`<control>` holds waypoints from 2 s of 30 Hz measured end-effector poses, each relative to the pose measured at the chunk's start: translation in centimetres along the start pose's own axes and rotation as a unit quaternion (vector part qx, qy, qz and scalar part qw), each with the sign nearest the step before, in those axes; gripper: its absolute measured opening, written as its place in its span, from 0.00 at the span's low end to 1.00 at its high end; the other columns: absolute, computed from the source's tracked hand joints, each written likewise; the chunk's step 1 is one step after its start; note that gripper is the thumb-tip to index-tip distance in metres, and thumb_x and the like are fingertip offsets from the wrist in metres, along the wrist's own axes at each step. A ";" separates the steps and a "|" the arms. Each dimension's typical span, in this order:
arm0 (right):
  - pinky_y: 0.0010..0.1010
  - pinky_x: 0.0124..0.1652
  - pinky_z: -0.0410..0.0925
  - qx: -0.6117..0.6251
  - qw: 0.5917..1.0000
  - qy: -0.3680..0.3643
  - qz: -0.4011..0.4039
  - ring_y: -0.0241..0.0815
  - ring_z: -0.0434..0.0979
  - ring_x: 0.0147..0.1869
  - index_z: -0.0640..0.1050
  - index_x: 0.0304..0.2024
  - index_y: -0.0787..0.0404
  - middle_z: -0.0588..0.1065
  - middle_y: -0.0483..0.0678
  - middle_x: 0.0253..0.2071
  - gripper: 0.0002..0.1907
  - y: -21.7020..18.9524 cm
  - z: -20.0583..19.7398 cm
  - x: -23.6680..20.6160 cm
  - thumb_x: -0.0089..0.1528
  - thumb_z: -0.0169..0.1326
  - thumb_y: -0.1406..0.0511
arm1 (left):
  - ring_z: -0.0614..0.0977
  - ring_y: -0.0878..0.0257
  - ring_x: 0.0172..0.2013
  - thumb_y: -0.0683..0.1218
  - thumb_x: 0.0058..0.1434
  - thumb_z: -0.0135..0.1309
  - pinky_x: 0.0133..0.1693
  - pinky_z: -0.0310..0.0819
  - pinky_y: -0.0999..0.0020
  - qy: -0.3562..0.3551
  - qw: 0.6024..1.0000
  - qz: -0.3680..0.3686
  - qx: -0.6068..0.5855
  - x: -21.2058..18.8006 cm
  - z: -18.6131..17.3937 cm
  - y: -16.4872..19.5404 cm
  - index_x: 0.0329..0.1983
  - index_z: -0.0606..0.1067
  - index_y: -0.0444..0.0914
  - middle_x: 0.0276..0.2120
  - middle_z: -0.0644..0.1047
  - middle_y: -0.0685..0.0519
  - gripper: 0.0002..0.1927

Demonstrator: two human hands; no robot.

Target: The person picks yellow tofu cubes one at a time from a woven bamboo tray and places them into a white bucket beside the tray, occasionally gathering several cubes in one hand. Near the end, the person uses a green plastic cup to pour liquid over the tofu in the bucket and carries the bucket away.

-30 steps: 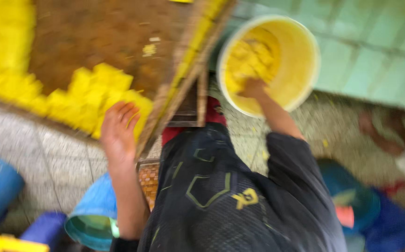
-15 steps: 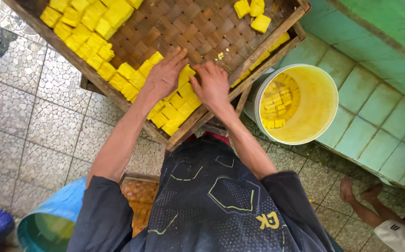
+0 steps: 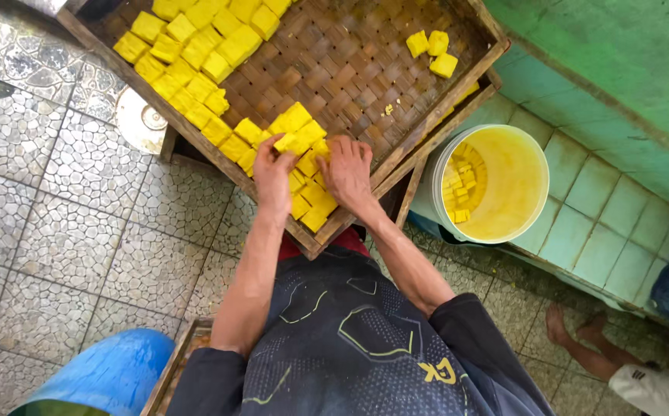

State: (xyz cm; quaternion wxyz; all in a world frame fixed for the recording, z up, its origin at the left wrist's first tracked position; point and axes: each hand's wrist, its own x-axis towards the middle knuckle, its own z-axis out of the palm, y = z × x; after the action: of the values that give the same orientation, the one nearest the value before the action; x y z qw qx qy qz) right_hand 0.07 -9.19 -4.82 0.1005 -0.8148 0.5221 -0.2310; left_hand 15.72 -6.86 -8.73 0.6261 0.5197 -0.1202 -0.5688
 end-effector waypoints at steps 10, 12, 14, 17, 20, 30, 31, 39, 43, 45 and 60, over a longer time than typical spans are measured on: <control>0.46 0.53 0.66 0.103 0.994 0.009 0.045 0.57 0.72 0.55 0.75 0.50 0.61 0.73 0.56 0.51 0.17 -1.9 1.1 3.4 0.61 0.62 0.63 | 0.79 0.54 0.41 0.52 0.71 0.49 0.43 0.76 0.55 0.035 0.935 -0.147 -0.320 -1.5 -1.8 1.9 0.48 0.73 0.38 0.40 0.77 0.47 0.13; 0.50 0.46 0.63 -0.057 0.994 0.079 0.046 0.59 0.72 0.51 0.77 0.44 0.59 0.73 0.58 0.48 0.18 -1.9 2.1 4.0 0.54 0.64 0.62 | 0.80 0.52 0.44 0.52 0.72 0.47 0.45 0.77 0.56 -0.026 0.916 -0.130 -0.378 -2.2 -2.7 3.3 0.48 0.73 0.36 0.43 0.78 0.44 0.14; 0.50 0.50 0.64 0.032 0.997 0.016 0.064 0.59 0.71 0.53 0.75 0.46 0.62 0.72 0.56 0.48 0.15 -1.7 3.2 4.6 0.59 0.60 0.64 | 0.80 0.50 0.46 0.51 0.72 0.45 0.46 0.77 0.55 -0.028 0.912 -0.113 -0.394 -2.8 -3.4 4.6 0.48 0.74 0.35 0.44 0.79 0.43 0.15; 0.46 0.51 0.68 0.184 0.970 -0.014 0.159 0.55 0.73 0.52 0.73 0.49 0.62 0.72 0.53 0.47 0.15 -1.5 5.0 5.8 0.63 0.58 0.62 | 0.79 0.49 0.52 0.48 0.74 0.43 0.52 0.77 0.54 -0.031 0.908 -0.104 -0.405 -3.4 -3.8 6.0 0.52 0.73 0.33 0.49 0.78 0.43 0.15; 0.48 0.50 0.66 0.050 0.989 0.059 0.127 0.57 0.71 0.53 0.74 0.47 0.61 0.72 0.54 0.49 0.15 -1.7 6.8 6.8 0.61 0.60 0.62 | 0.78 0.46 0.56 0.46 0.74 0.42 0.57 0.74 0.53 -0.032 0.908 -0.091 -0.407 -3.6 -4.0 6.8 0.55 0.72 0.31 0.53 0.77 0.41 0.15; 0.50 0.51 0.63 -0.005 0.999 0.042 0.031 0.58 0.69 0.55 0.72 0.52 0.64 0.71 0.57 0.52 0.19 -3.8 8.2 5.8 0.65 0.60 0.60 | 0.76 0.44 0.58 0.46 0.75 0.42 0.62 0.71 0.51 -0.045 0.894 -0.026 -0.445 -3.2 -5.9 6.6 0.58 0.70 0.32 0.53 0.76 0.39 0.15; 0.50 0.51 0.63 -0.020 0.998 0.053 0.003 0.59 0.70 0.55 0.72 0.52 0.64 0.71 0.57 0.51 0.21 -4.2 8.1 5.8 0.63 0.60 0.59 | 0.76 0.45 0.56 0.47 0.75 0.42 0.60 0.72 0.52 -0.058 0.895 -0.018 -0.441 -2.8 -6.2 6.4 0.58 0.71 0.33 0.53 0.76 0.40 0.16; 0.46 0.60 0.67 0.301 0.951 -0.058 -0.051 0.60 0.71 0.60 0.71 0.58 0.60 0.70 0.55 0.54 0.30 -6.1 1.0 6.6 0.56 0.64 0.59 | 0.77 0.53 0.56 0.55 0.75 0.42 0.59 0.71 0.54 -0.025 0.920 0.039 -0.388 -0.8 -5.7 7.2 0.63 0.69 0.35 0.55 0.76 0.46 0.23; 0.57 0.64 0.58 0.189 0.966 -0.051 -0.167 0.65 0.63 0.69 0.70 0.61 0.57 0.65 0.61 0.66 0.37 -6.6 -4.6 4.2 0.54 0.65 0.50 | 0.75 0.51 0.59 0.65 0.72 0.41 0.62 0.69 0.53 -0.057 0.935 -0.022 -0.349 -3.5 -1.0 7.7 0.66 0.67 0.35 0.59 0.74 0.46 0.34; 0.62 0.67 0.54 0.211 0.963 -0.031 -0.167 0.72 0.53 0.76 0.65 0.70 0.60 0.55 0.69 0.72 0.45 -5.1 -7.5 2.3 0.57 0.62 0.46 | 0.72 0.53 0.66 0.65 0.70 0.40 0.68 0.65 0.53 -0.093 0.949 -0.060 -0.296 -6.2 2.7 6.6 0.71 0.64 0.36 0.65 0.71 0.48 0.36; 0.43 0.60 0.65 0.078 0.869 -0.255 0.418 0.60 0.70 0.62 0.73 0.62 0.60 0.67 0.63 0.60 0.34 34.6 -14.7 -17.8 0.61 0.61 0.49 | 0.72 0.48 0.67 0.52 0.76 0.46 0.69 0.64 0.53 -0.330 0.922 -0.203 0.024 -10.7 14.3 -2.3 0.70 0.63 0.30 0.66 0.70 0.37 0.27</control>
State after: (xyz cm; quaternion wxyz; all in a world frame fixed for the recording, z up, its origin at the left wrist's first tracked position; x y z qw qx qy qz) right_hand -41.00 -7.14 -10.86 0.3801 -0.5408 0.7503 0.0084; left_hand 0.28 -4.78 0.33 0.4098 0.3305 -0.2253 -0.8198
